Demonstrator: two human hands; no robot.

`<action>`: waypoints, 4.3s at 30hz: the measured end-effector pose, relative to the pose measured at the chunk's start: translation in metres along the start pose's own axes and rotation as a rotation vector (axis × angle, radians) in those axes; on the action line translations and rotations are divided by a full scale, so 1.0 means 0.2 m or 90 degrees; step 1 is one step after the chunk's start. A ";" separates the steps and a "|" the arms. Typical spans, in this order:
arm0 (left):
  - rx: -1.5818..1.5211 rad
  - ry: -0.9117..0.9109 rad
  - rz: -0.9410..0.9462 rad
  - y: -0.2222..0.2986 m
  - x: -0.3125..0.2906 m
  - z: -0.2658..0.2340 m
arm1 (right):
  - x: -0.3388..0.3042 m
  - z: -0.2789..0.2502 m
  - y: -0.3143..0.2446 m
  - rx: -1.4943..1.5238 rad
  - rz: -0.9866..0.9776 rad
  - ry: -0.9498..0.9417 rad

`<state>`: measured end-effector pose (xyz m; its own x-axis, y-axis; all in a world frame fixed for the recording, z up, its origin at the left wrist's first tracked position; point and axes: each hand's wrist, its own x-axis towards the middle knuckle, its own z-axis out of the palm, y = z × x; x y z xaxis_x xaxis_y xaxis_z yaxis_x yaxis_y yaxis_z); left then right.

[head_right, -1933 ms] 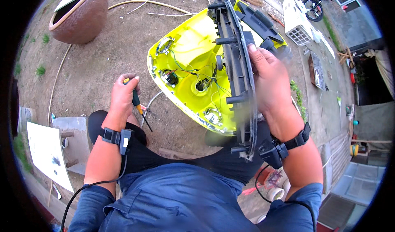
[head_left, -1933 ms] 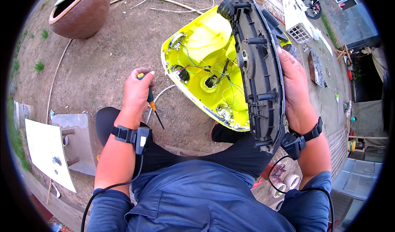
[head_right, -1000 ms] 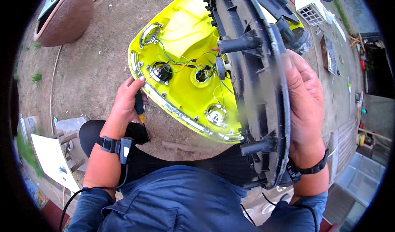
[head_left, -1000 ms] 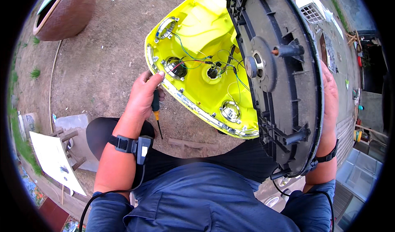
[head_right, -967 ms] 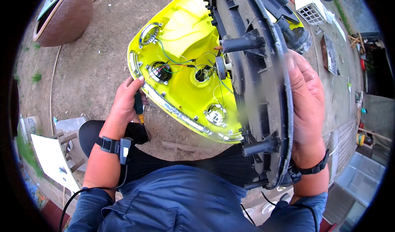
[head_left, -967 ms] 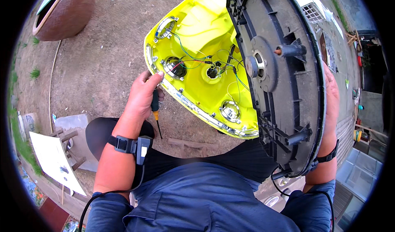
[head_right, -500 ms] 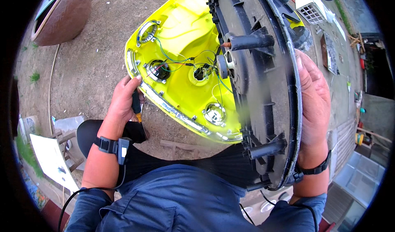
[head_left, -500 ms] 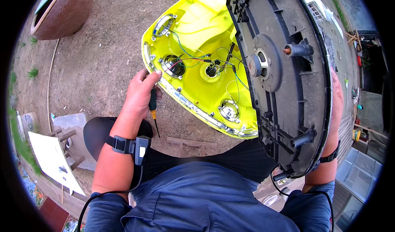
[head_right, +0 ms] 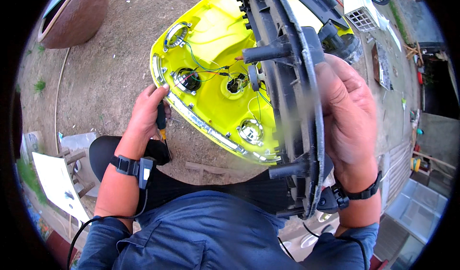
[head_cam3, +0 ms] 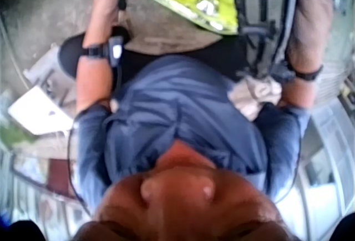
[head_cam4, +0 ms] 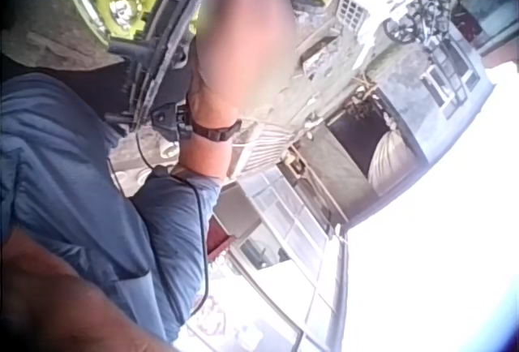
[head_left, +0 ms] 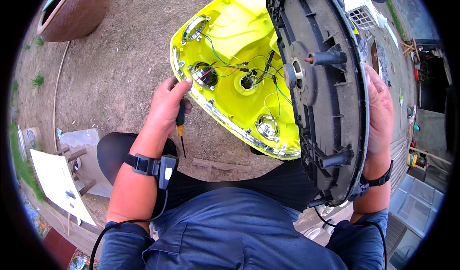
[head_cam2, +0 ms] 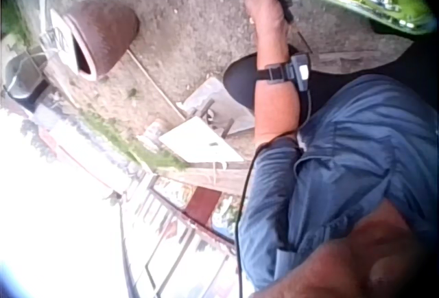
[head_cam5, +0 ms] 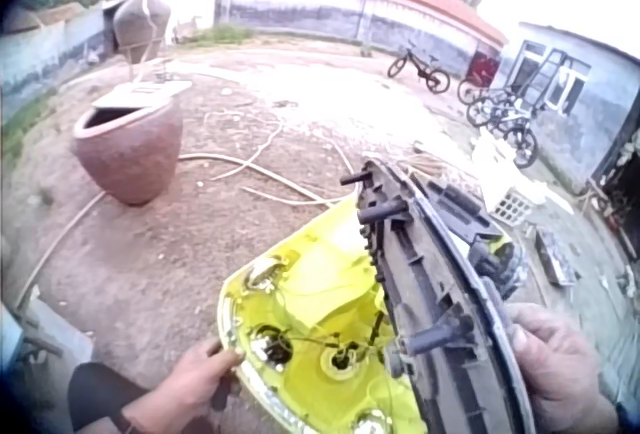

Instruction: The person unscrews and removes the bottom chassis plate of a yellow toy car using a screwdriver, then unscrews a panel on the body of the car.

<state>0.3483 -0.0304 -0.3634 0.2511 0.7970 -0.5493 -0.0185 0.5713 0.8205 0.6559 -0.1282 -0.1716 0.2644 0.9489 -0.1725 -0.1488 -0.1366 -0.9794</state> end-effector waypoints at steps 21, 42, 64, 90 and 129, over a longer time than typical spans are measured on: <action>-0.108 0.069 0.059 0.07 -0.23 -0.17 | 0.00 0.64 0.29 -0.207 -0.016 -0.113; -0.046 0.000 0.075 0.14 -0.44 -0.06 | -0.15 -0.40 0.25 -0.356 -0.092 0.283; -0.179 0.045 0.110 0.10 -0.39 0.04 | -0.21 -0.81 0.61 0.042 0.142 0.236; -0.030 0.057 0.100 0.09 -0.61 -0.13 | 0.13 -0.44 0.53 0.178 0.042 0.180; -0.167 0.137 0.264 0.61 0.05 -0.76 | 0.36 -0.34 0.73 0.090 0.123 0.205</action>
<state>0.2010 0.0778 -0.2935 -0.0322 0.9728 -0.2294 -0.3220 0.2072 0.9238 0.7189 -0.0988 -0.3342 0.5008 0.7686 -0.3981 -0.3487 -0.2418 -0.9055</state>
